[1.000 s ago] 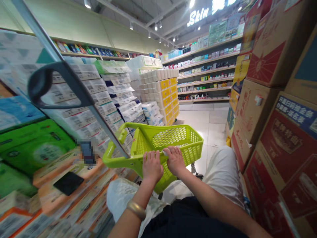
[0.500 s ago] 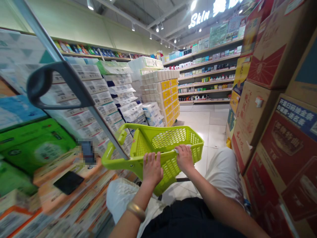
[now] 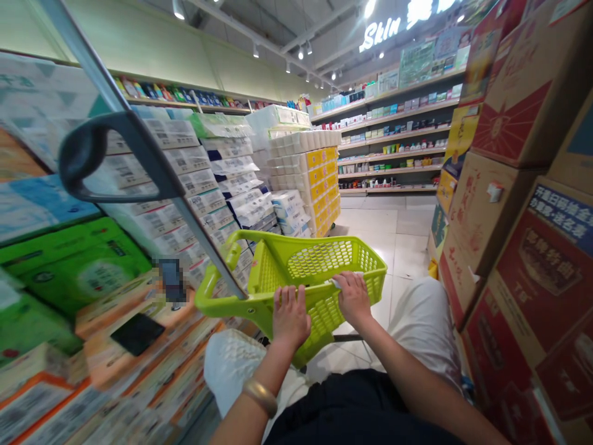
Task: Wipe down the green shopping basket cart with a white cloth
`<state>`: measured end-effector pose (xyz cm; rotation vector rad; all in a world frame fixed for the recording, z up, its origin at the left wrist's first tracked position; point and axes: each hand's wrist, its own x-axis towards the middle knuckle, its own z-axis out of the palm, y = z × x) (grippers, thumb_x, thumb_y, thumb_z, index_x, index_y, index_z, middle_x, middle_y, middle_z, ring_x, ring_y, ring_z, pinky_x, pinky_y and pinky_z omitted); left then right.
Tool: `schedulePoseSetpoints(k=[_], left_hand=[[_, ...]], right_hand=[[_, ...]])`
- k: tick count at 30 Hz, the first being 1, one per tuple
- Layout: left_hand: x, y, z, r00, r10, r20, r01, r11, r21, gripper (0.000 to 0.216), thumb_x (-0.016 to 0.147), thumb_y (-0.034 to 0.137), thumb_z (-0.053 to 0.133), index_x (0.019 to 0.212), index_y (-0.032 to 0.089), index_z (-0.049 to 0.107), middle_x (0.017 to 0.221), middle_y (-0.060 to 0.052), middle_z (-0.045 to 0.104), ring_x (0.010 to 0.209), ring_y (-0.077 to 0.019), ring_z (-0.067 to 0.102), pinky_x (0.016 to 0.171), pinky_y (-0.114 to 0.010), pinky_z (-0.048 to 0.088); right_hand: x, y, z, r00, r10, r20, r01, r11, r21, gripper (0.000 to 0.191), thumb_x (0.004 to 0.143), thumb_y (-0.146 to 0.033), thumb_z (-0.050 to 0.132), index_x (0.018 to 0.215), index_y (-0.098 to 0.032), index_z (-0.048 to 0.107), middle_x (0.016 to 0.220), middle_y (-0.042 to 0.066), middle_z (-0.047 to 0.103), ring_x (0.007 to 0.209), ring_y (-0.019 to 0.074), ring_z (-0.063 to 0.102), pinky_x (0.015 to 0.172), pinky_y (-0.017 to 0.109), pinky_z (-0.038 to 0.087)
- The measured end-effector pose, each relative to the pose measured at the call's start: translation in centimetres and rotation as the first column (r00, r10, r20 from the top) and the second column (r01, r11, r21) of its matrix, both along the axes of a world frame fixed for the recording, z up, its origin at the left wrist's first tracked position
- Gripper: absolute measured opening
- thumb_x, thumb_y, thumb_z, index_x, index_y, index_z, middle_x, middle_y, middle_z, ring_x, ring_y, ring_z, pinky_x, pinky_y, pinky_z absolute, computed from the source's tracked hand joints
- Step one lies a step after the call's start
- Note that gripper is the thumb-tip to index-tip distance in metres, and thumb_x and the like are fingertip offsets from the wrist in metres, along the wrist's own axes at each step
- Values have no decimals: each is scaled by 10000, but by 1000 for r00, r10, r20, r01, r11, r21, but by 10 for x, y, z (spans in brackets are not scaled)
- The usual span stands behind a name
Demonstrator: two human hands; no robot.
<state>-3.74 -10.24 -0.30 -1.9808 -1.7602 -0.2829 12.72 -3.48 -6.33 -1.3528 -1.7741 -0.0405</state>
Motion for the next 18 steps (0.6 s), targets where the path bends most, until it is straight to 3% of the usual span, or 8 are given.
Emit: schedulePoseSetpoints(k=[3,7,11,18], left_hand=[[4,4,3,999,38,16,-38,999,-16,559,685,230,592,1233,143,522,1102,-130,540,1124,-307,429,1068,-485,244],[6,6,8,999,37,14,-36,999,-37,450,739,243,568,1178,142,548,1051,-137,543,1051,-302,444,1011,-489,292],[2,3,8,1000,-9,-20,8,999,-53,517,739,231,577,1245,144,514,1061,-132,539,1062,-293,435,1037,-484,269],[1,-1,7,999,-18,-46,16,999,-35,586,709,230,596,1278,132,495,1070,-128,534,1087,-296,429,1062,-490,253]], right_hand=[[-18,-8,6,1000,-23,19,24,999,-40,376,766,-62,489,1095,-206,600,1145,95,563,1139,245,434,1098,443,230],[-49,-23,15,987,147,59,-146,989,-16,443,767,-107,527,1194,-221,554,1205,97,539,1189,252,402,1118,442,210],[-42,-22,13,969,230,86,-232,973,8,502,761,-86,509,1232,-256,535,1230,68,539,1205,223,409,1124,404,210],[-4,-1,0,999,27,19,-27,1000,-12,427,744,-44,484,1111,-229,597,1161,67,566,1167,226,433,1124,426,205]])
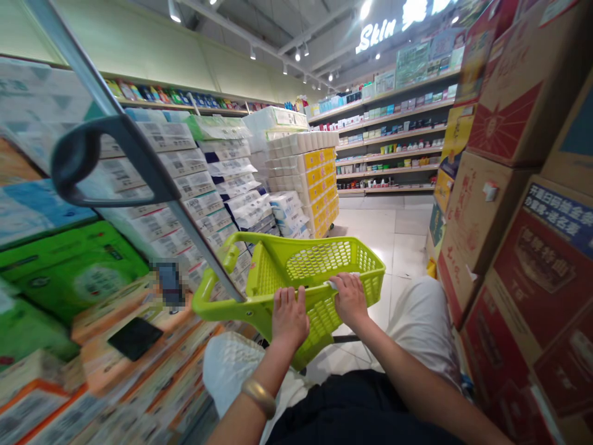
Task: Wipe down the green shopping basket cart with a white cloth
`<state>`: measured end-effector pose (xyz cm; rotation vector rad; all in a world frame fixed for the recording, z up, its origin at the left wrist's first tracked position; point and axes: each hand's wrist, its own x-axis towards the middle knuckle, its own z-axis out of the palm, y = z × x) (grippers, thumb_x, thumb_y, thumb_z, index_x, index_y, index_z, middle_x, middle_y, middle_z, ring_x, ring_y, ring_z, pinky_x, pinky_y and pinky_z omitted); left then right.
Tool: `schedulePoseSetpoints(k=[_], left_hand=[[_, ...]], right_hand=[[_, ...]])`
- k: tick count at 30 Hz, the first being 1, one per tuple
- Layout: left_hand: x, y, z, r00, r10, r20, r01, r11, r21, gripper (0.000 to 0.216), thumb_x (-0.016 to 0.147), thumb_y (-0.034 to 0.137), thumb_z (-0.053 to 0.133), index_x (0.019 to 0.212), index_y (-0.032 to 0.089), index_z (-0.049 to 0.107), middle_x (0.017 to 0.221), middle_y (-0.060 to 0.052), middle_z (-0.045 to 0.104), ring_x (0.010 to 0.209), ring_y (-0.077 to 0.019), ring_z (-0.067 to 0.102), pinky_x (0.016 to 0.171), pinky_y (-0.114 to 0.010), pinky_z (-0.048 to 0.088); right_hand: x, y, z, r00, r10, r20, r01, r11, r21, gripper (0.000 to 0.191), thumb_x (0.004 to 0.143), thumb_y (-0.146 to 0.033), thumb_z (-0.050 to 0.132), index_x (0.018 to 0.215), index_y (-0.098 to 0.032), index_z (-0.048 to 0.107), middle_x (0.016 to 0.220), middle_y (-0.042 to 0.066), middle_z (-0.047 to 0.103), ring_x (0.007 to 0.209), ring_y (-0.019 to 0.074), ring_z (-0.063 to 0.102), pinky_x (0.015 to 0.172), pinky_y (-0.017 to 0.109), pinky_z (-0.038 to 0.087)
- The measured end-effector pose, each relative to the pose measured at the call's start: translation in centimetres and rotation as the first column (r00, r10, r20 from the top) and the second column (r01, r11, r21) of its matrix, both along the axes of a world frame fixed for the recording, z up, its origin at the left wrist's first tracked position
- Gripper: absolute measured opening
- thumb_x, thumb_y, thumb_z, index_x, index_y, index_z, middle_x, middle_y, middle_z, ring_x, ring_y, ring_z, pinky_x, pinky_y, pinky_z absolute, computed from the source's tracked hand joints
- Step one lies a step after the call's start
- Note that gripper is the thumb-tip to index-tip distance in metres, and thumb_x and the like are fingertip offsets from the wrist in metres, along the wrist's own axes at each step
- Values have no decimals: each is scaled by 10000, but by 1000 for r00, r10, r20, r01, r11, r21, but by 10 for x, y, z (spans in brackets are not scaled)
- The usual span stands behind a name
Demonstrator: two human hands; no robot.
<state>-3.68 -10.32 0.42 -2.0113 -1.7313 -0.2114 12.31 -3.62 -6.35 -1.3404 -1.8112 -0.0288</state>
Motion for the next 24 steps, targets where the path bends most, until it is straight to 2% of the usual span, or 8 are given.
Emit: schedulePoseSetpoints(k=[3,7,11,13,16,19,21,24], left_hand=[[2,3,-1,1000,14,-2,-14,1000,6,588,703,235,598,1272,131,498,1078,-132,538,1088,-299,436,1064,-489,253],[1,4,-4,1000,16,5,-16,1000,1,559,718,237,579,1264,147,502,1115,-141,543,1113,-306,430,1064,-496,249],[-1,0,-3,1000,4,-2,-4,1000,4,565,721,219,567,1276,149,494,1164,-145,533,1153,-306,410,1082,-492,233],[-1,-1,-2,1000,-3,4,3,1000,0,577,719,220,572,1285,145,489,1156,-147,534,1150,-307,409,1081,-496,234],[-1,-1,-2,1000,-12,11,12,1000,-13,597,708,223,583,1291,138,489,1143,-150,536,1142,-313,410,1080,-498,232],[-2,3,-5,1000,-17,14,17,1000,-22,612,700,229,593,1295,137,482,1139,-147,532,1140,-313,408,1080,-500,230],[-3,5,-6,1000,-18,15,18,1000,-20,614,701,236,601,1292,122,480,1128,-148,528,1132,-307,408,1084,-489,227],[-3,7,-7,1000,-17,26,18,1000,-11,551,743,258,580,1272,134,489,1108,-142,528,1119,-299,411,1077,-482,234]], right_hand=[[-16,-7,5,1000,-3,-16,3,1000,-14,401,748,-54,487,1100,-215,595,1146,85,565,1164,239,428,1121,448,208],[-42,-22,15,990,141,9,-141,990,11,476,741,-81,515,1193,-227,546,1207,84,540,1205,241,399,1129,438,205],[-36,-22,13,976,208,57,-210,977,30,507,746,-77,514,1221,-253,537,1222,61,542,1196,218,418,1125,401,218],[-23,-16,9,983,169,66,-172,985,31,483,756,-65,499,1191,-268,557,1200,51,558,1170,208,439,1117,394,227],[-9,-6,4,999,40,25,-40,999,15,445,756,-50,487,1138,-257,582,1169,57,570,1154,217,446,1114,416,221],[-13,-5,6,1000,-25,-5,25,1000,-17,407,758,-55,490,1111,-230,593,1152,78,569,1148,234,441,1109,441,220],[-26,-10,11,1000,7,-13,-7,999,-31,385,758,-68,504,1098,-222,598,1135,81,571,1128,238,445,1107,439,224],[-44,-20,18,991,131,3,-131,991,-16,421,763,-87,516,1151,-238,579,1172,73,564,1144,233,437,1107,420,229]])
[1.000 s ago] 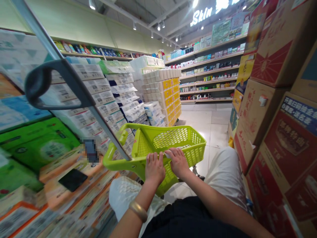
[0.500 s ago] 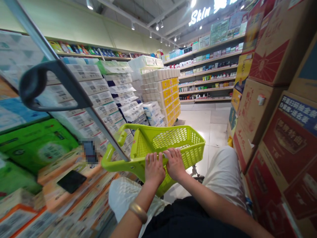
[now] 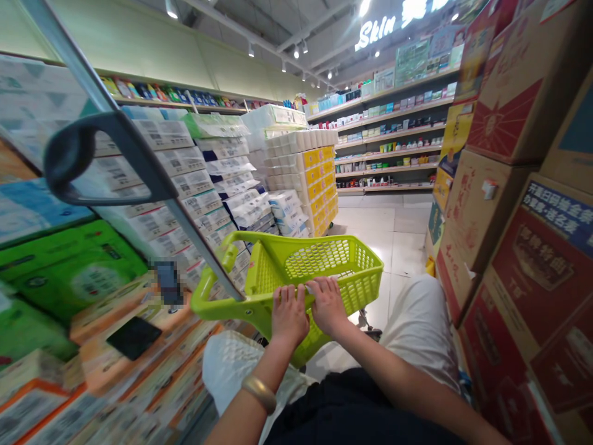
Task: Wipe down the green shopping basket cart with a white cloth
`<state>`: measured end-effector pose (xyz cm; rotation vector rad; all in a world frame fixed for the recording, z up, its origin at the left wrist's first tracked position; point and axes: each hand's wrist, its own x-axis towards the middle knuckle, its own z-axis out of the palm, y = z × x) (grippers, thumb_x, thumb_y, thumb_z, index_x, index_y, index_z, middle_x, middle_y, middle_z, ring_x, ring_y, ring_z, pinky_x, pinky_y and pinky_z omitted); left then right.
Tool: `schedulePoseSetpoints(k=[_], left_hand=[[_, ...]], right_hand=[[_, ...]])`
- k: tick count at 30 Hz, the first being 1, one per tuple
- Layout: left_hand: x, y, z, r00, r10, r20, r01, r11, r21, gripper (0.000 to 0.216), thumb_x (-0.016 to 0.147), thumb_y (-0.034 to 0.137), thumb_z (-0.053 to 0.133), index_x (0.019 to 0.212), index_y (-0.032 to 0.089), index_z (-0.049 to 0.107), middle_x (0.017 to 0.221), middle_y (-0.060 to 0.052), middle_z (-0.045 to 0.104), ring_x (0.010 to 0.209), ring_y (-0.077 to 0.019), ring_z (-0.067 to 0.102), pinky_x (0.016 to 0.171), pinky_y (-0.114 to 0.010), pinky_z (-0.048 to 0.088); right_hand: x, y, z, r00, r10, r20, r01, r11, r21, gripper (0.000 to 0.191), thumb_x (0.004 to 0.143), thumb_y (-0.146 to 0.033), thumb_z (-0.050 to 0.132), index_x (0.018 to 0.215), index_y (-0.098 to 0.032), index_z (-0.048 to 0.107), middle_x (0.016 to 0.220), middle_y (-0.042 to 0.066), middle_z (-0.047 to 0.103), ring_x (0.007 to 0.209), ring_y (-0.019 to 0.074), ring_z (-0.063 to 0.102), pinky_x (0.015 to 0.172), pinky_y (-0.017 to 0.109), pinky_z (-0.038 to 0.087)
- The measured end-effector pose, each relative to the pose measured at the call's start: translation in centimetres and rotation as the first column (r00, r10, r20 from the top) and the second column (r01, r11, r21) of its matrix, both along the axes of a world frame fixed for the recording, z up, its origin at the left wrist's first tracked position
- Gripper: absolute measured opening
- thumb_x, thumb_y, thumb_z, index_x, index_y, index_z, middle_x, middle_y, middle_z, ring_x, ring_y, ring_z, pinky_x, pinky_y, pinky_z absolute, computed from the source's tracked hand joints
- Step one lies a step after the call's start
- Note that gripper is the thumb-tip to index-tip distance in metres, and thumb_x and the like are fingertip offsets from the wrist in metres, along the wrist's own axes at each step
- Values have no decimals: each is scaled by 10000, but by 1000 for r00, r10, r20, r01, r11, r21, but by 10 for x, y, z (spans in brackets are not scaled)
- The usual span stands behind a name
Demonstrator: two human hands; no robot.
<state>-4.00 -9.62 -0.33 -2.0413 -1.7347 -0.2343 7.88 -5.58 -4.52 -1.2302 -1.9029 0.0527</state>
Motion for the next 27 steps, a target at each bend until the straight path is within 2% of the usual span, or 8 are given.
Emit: schedulePoseSetpoints(k=[2,5,9,13,18,22,24,27], left_hand=[[0,0,0,1000,5,4,-5,1000,-5,522,754,256,568,1262,161,492,1106,-133,531,1116,-297,413,1070,-487,238],[-2,-1,0,1000,2,-8,-3,1000,-24,580,720,233,582,1286,177,471,1134,-126,530,1136,-298,411,1073,-489,233],[-4,-1,-1,1000,-4,-12,4,1000,-29,632,697,238,595,1310,168,458,1156,-129,529,1159,-305,401,1082,-486,227],[-3,1,-2,1000,0,-11,0,1000,-19,637,695,243,601,1310,154,464,1143,-136,528,1154,-310,398,1081,-488,229],[-1,-1,2,1000,0,-10,0,1000,-12,603,706,240,595,1289,138,476,1117,-134,528,1123,-296,411,1074,-468,244],[-2,-3,4,1000,-7,-24,6,1000,-11,609,705,231,590,1292,117,475,1117,-139,529,1126,-295,409,1081,-451,242],[-2,-2,3,1000,-7,-26,7,1000,-14,619,703,234,592,1298,115,471,1126,-139,527,1137,-297,404,1086,-449,236],[-2,0,2,1000,-4,-28,4,1000,-21,633,699,245,597,1306,120,467,1134,-138,526,1148,-302,398,1090,-456,227]], right_hand=[[-3,-2,1,998,54,18,-54,998,20,463,765,-87,514,1195,-253,558,1202,65,558,1166,224,432,1107,406,229],[12,4,-3,997,67,44,-69,997,28,477,765,-58,497,1184,-273,569,1186,45,575,1145,202,456,1094,374,246],[39,19,-12,997,-76,-17,76,997,5,415,774,-43,469,1104,-254,607,1140,49,592,1109,206,474,1090,396,245],[33,17,-12,989,-139,-44,138,990,-23,388,754,-53,483,1078,-222,611,1131,74,582,1120,235,455,1102,433,230],[5,1,-3,1000,18,-5,-18,1000,11,475,728,-80,521,1178,-224,564,1198,78,547,1188,243,409,1134,433,194],[16,5,-4,995,93,24,-94,995,20,504,735,-67,502,1198,-261,559,1203,53,559,1165,217,440,1119,400,225],[30,12,-8,997,71,23,-71,997,20,478,745,-64,493,1170,-267,579,1181,45,574,1146,210,454,1111,388,235],[47,22,-15,999,-37,-8,37,999,14,440,747,-54,484,1123,-248,608,1156,52,582,1144,215,453,1110,392,231]])
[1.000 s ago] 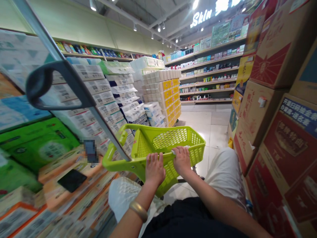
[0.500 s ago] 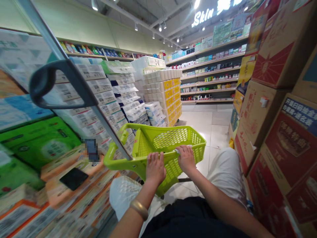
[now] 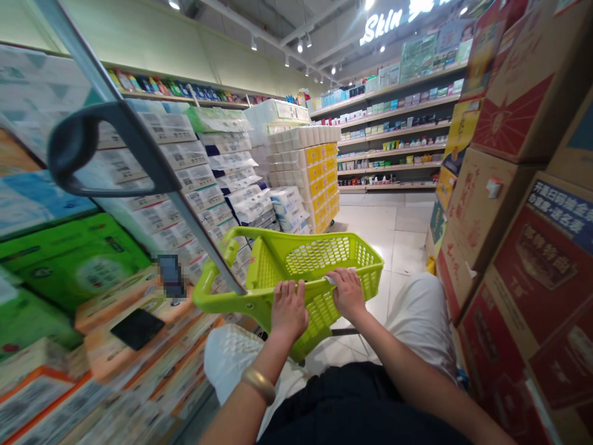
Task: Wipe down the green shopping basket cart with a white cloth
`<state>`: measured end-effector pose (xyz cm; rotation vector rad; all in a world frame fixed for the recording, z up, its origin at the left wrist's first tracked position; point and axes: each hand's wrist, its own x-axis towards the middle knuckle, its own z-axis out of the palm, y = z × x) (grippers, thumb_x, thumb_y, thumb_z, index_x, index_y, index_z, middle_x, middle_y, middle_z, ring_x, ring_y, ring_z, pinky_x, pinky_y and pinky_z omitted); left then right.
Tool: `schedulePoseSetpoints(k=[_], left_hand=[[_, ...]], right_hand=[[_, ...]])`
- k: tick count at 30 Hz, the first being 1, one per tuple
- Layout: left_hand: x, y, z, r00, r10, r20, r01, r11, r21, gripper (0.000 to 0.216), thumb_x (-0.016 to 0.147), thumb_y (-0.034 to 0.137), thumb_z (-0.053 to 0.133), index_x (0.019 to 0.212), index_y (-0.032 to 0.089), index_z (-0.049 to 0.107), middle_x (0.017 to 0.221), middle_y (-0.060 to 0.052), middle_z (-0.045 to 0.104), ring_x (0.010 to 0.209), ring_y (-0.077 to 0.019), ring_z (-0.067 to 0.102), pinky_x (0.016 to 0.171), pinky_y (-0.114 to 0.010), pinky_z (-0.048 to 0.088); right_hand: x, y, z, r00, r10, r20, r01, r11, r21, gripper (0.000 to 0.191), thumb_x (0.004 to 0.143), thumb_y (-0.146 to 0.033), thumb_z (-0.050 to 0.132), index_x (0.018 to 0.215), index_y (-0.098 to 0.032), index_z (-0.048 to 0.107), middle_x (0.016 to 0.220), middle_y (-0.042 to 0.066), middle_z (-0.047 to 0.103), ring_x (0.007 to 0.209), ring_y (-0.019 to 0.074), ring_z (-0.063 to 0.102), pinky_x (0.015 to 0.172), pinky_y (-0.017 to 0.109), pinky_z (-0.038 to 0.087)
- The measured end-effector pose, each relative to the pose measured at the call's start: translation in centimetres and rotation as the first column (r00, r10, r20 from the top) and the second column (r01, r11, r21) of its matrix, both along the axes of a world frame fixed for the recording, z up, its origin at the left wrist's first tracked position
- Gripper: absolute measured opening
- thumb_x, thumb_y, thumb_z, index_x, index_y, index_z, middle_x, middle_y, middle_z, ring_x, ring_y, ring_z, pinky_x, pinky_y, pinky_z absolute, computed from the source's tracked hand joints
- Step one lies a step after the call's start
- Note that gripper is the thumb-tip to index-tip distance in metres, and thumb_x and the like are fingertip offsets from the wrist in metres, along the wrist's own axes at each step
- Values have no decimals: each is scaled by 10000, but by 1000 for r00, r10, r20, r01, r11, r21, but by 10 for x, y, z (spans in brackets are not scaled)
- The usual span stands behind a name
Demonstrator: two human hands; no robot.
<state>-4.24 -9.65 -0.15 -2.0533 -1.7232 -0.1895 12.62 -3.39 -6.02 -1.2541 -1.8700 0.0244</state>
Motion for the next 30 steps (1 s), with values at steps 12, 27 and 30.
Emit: schedulePoseSetpoints(k=[12,27,30], left_hand=[[2,-2,3,1000,9,1,-9,1000,7,593,721,253,587,1289,123,474,1122,-139,530,1125,-292,411,1085,-450,237],[1,2,6,1000,4,11,-4,999,-43,646,698,267,614,1308,131,446,1143,-139,522,1144,-293,405,1086,-450,229],[0,2,7,1000,4,8,-3,999,-43,631,700,261,605,1299,128,456,1130,-136,522,1137,-292,408,1083,-445,236]], right_hand=[[-38,-20,11,996,89,4,-89,996,18,513,716,-61,500,1196,-232,558,1218,78,545,1194,238,403,1127,427,205],[-37,-11,10,999,32,-12,-32,999,-4,450,722,-73,515,1140,-219,592,1175,78,569,1154,247,428,1114,425,218],[-43,-16,14,994,111,22,-112,994,9,498,727,-71,510,1197,-226,563,1214,74,557,1179,239,417,1117,412,222]])
